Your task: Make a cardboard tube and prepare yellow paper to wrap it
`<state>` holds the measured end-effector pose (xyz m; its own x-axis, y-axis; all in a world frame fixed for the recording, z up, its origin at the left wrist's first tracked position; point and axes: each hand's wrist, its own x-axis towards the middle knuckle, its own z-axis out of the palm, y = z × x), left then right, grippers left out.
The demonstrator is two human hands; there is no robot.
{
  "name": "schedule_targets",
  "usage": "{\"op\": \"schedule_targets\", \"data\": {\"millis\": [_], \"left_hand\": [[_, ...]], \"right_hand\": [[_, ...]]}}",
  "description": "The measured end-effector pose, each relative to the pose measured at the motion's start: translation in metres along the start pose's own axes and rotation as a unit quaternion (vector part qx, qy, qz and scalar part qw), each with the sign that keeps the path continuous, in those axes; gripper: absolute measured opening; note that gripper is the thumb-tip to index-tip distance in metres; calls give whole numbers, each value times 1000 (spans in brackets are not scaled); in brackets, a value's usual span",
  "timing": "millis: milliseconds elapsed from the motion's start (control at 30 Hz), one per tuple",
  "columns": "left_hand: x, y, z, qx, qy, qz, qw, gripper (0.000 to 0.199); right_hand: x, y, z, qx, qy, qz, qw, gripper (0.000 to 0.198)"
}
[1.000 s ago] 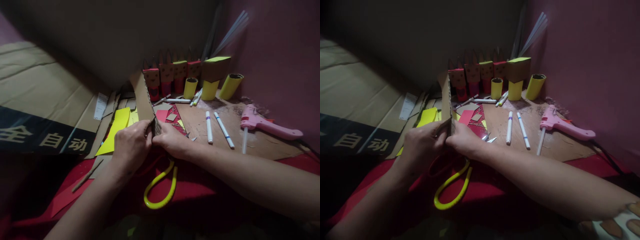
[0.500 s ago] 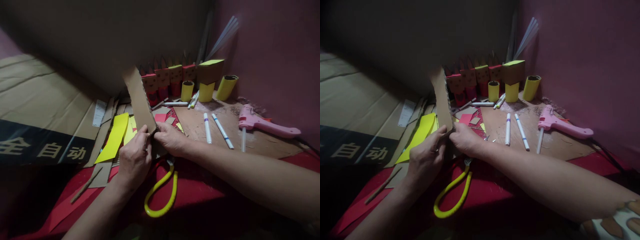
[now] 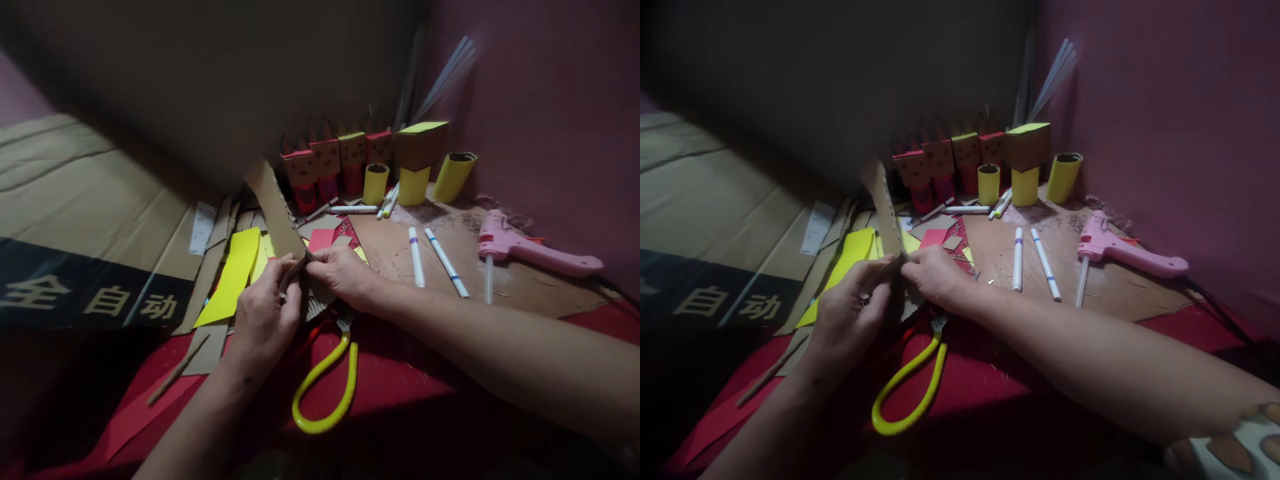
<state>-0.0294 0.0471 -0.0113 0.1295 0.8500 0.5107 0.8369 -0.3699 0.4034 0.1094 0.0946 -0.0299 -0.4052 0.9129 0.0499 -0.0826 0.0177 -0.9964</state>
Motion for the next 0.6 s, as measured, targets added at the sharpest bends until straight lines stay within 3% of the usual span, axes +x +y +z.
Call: {"op": "schedule_targets", "data": {"millis": [133,200,300,400,600], "left_hand": [[13,13,-13,-76,-78,-98,989,30],[21,21,-21,-10,-92,-110,990,26],[31,31,-31,152,-150,-74,974,21],[36,37,-36,224,-194,-40,954,21],[33,41,-30,307,-155,12,939,20]], "right_hand": [[-3,-4,1,-112,24,-33,993,15],[-6,-6,4,-162,30,-68,984,17],[-11,-7,9,-228,46,-136,963,20],[-16,-5,12,-260,53,-200,943,22],[-19,3,13,-285,84,-295,908,16]]}}
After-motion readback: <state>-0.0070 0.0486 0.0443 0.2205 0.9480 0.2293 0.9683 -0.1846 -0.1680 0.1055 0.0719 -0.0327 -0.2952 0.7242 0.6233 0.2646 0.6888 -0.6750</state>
